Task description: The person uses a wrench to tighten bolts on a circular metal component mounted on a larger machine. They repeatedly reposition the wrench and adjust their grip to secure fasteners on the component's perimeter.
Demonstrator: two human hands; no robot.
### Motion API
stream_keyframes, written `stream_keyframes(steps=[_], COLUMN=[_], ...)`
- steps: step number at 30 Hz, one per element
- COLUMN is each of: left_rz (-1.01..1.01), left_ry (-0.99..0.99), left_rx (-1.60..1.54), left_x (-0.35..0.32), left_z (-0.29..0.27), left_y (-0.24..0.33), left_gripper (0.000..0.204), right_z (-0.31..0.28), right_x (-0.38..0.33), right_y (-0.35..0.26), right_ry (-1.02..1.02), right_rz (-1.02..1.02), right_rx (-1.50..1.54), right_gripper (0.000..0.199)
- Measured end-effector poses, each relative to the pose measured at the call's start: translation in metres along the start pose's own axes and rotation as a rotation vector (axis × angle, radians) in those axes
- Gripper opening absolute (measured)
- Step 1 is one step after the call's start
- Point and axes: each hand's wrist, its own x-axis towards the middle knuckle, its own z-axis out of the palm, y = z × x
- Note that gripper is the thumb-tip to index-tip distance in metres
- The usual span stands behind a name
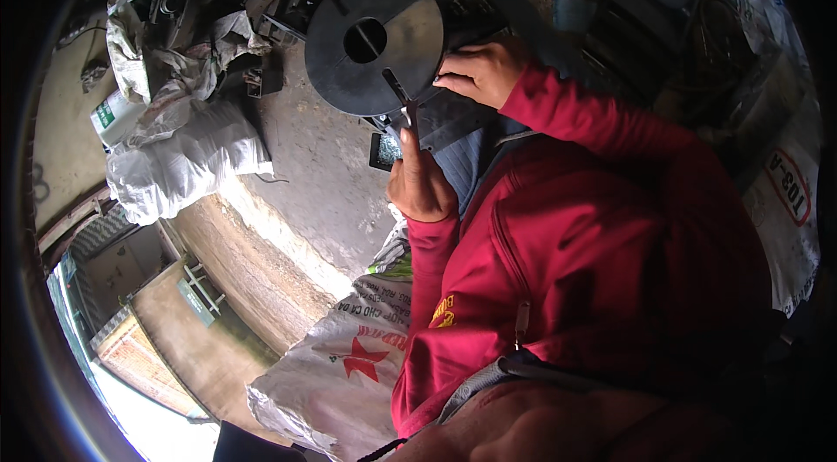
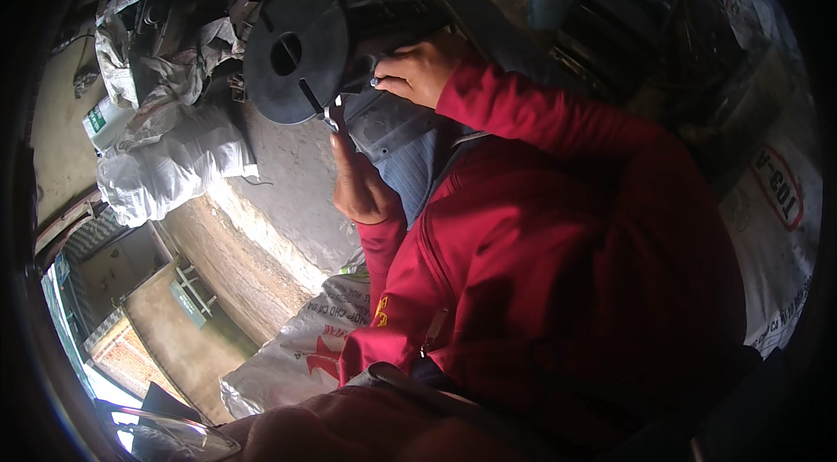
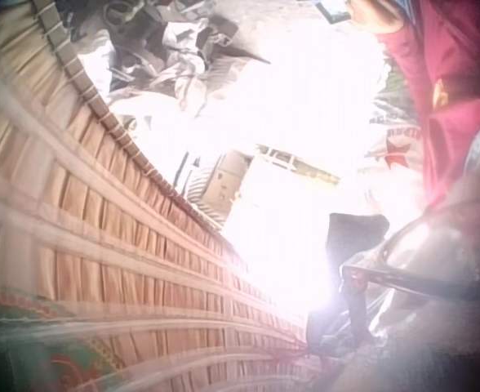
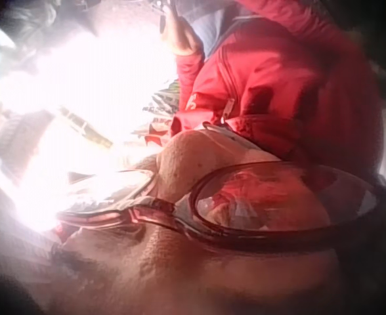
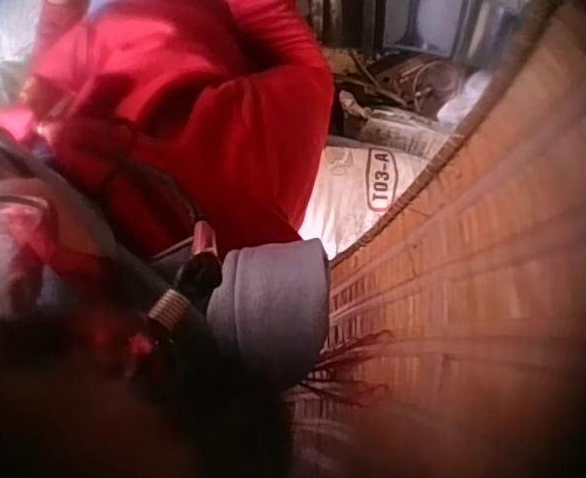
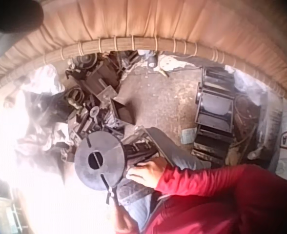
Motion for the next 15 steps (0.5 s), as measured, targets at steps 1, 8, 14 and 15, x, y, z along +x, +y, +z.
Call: stream_keyframes(steps=[1,8,14,15], left_rz=[-0.063,0.027,0.006,0.016], left_ry=[-0.081,0.157,0.136,0.146], left_rx=[0.031,-0.062,-0.019,-0.005], left_x=[-0.001,0.001,0.007,0.004], left_z=[0.009,0.008,0.009,0.008], left_y=[-0.004,0.003,-0.001,-0.001], left_gripper=[0.05,0.051,0.049,0.048], right_z=[0.001,0.0,-0.003,-0.003], right_x=[0.001,-0.003,-0.002,-0.002], right_y=[-0.001,-0.001,0.0,0.001], right_ry=[-0.006,-0.029,-0.045,-0.024], right_rz=[-0.007,0.039,0.025,0.021], right_rx=[0.003,-0.018,-0.056,-0.054], right_gripper=[0.012,0.013,0.013,0.013])
